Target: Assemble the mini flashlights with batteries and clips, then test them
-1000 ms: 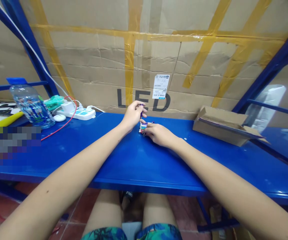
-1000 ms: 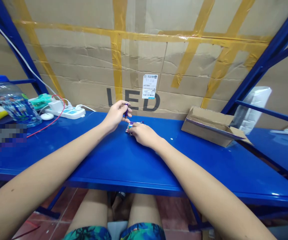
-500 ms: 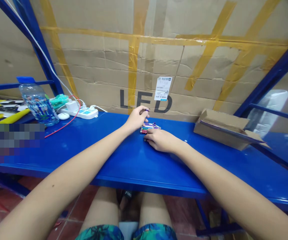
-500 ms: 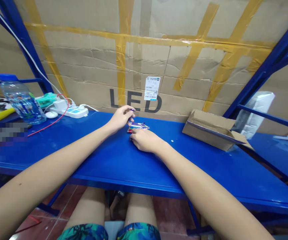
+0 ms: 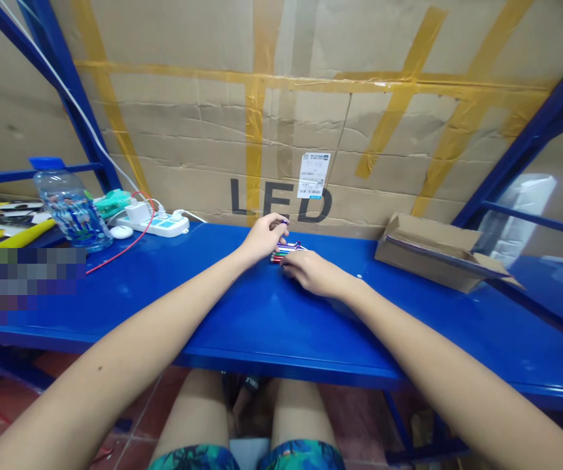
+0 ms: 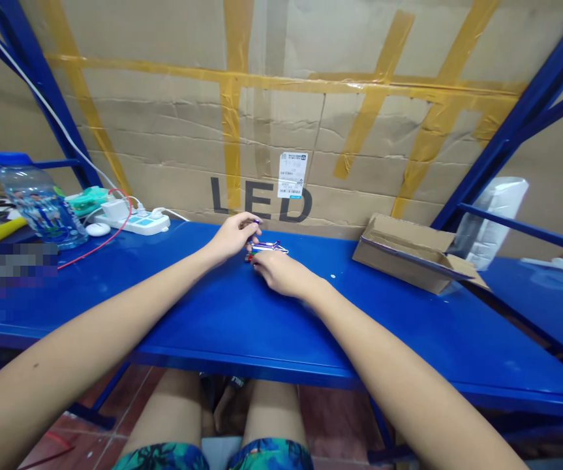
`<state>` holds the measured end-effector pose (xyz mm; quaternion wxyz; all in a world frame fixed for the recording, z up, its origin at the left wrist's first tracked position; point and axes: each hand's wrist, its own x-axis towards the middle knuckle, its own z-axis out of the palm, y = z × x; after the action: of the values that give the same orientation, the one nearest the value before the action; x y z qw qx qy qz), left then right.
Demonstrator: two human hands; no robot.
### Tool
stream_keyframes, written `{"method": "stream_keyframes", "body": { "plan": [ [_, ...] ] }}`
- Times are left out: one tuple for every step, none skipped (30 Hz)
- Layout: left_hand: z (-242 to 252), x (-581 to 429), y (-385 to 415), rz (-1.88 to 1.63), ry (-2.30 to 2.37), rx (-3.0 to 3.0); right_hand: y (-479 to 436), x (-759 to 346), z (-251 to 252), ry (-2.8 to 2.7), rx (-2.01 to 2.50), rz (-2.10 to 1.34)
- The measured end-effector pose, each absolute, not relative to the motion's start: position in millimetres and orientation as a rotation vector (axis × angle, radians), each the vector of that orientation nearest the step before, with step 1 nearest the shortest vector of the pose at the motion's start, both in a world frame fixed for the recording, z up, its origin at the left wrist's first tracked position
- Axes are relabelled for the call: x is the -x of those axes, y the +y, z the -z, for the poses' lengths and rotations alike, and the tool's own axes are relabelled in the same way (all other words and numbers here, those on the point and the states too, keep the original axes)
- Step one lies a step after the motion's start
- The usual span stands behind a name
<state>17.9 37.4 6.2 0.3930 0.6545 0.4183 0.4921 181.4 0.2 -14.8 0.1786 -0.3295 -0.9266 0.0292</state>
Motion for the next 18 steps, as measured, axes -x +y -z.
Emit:
{"method": "stream_keyframes", "body": {
  "plan": [
    [-5.6,-17.3,38.1,-1.243,1.065,-1.682,3.0,-187.4,12.2,-2.549,0.951,-0.171],
    [-4.8,-16.6,39.2,-1.237,1.066,-1.708,6.3,-194.7,9.5,-2.475,0.984,-0.229],
    [-3.7,-15.8,40.5,-1.229,1.062,-1.741,10.0,-202.7,6.9,-2.377,1.031,-0.271],
    [-2.5,-15.0,41.8,-1.221,1.052,-1.781,13.8,-211.0,4.7,-2.278,1.08,-0.297],
    [-1.1,-14.3,43.1,-1.212,1.037,-1.826,17.5,-218.9,3.0,-2.199,1.115,-0.333],
    [0.5,-13.8,44.1,-1.199,1.015,-1.874,20.8,-225.8,1.9,-2.126,1.148,-0.367],
    [2.0,-13.6,44.6,-1.18,0.989,-1.919,23.6,-231.3,1.3,-2.07,1.176,-0.407],
    [3.4,-13.7,44.6,-1.157,0.965,-1.962,25.6,-235.1,1.3,-2.025,1.184,-0.436],
    [4.8,-14.2,43.9,-1.128,0.941,-2.002,26.9,-237.1,1.7,-1.998,1.175,-0.448],
    [6.0,-15.0,42.7,-1.092,0.917,-2.038,27.4,-237.6,2.5,-1.988,1.154,-0.445],
    [6.9,-16.1,41.0,-1.054,0.897,-2.062,27.4,-236.9,3.5,-1.991,1.122,-0.425],
    [7.7,-17.4,39.0,-1.017,0.881,-2.076,26.8,-235.3,4.7,-2.004,1.085,-0.395],
    [8.3,-18.9,36.8,-0.983,0.87,-2.077,26.0,-233.3,5.9,-2.024,1.048,-0.364],
    [8.6,-20.5,34.6,-0.953,0.862,-2.07,25.1,-231.2,7.0,-2.048,1.01,-0.335],
    [8.9,-22.0,32.6,-0.929,0.858,-2.061,24.1,-229.2,8.0,-2.077,0.974,-0.313],
    [8.9,-23.3,31.0,-0.911,0.859,-2.055,23.3,-227.6,8.7,-2.108,0.942,-0.296],
    [8.9,-24.3,29.7,-0.902,0.863,-2.055,22.5,-226.5,9.3,-2.136,0.916,-0.284],
    [8.8,-25.1,28.8,-0.901,0.869,-2.061,21.8,-225.6,9.5,-2.157,0.901,-0.278]
  ]
}}
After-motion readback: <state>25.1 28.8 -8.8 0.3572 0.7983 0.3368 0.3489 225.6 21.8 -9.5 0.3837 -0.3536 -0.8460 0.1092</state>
